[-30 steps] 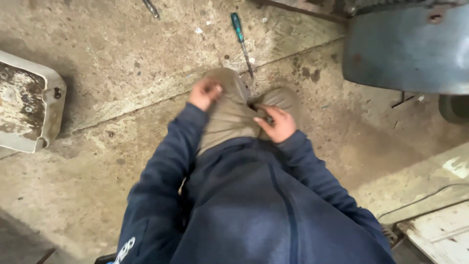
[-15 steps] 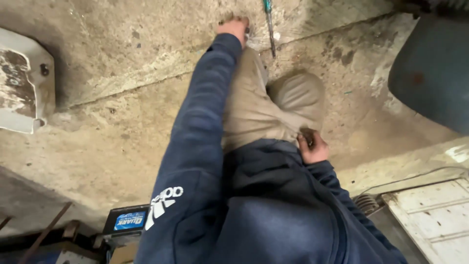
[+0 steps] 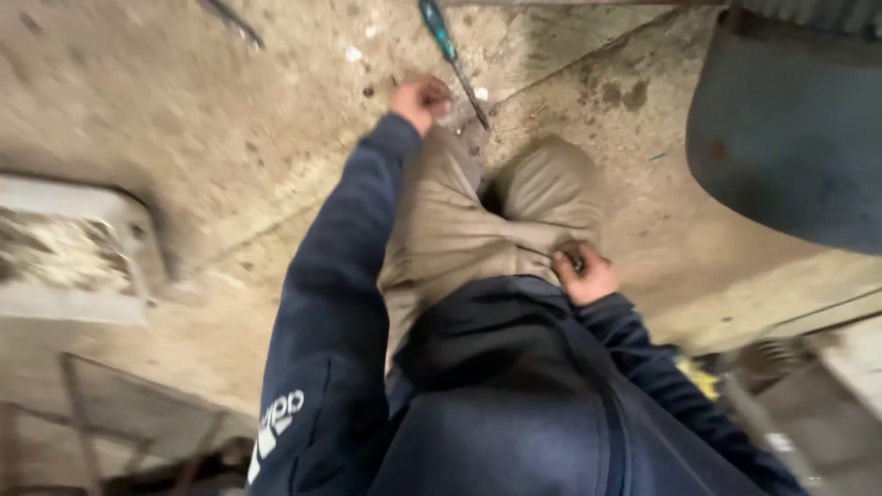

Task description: The person uses a wrench to tighten bolts on a large, grey metal machine. They manipulate the tool with both hands to secure the fasteners on the side of the equipment.

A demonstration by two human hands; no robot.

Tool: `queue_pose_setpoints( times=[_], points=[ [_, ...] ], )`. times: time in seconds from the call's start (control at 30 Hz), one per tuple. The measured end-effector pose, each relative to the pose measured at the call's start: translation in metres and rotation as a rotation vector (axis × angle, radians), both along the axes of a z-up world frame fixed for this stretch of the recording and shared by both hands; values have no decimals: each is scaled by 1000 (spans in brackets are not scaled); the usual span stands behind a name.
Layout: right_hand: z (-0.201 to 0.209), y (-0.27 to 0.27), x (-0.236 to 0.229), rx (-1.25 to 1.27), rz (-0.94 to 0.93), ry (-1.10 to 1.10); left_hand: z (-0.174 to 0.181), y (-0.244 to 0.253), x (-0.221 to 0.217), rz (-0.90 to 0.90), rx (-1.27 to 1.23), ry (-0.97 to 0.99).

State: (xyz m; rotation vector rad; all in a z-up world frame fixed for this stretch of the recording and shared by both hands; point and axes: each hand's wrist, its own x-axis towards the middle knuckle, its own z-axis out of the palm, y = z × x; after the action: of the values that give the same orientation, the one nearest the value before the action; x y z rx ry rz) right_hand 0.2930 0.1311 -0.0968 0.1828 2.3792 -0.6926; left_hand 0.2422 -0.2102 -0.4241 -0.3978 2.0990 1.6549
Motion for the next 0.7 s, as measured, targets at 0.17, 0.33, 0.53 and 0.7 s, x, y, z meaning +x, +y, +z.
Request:
queue_pose_setpoints(
  times=[0.17, 0.33, 0.53, 0.7],
  points=[
    [46, -49, -63, -148, 115, 164, 170, 28, 8, 270, 748, -152],
    [88, -86, -107, -415, 73, 346, 298, 57, 2, 333, 902, -124],
    [90, -73, -90, -578, 9, 478, 347, 80, 12, 315, 893, -52],
    [95, -59, -64, -577, -26, 487, 350, 91, 36, 233, 909, 7]
  ],
)
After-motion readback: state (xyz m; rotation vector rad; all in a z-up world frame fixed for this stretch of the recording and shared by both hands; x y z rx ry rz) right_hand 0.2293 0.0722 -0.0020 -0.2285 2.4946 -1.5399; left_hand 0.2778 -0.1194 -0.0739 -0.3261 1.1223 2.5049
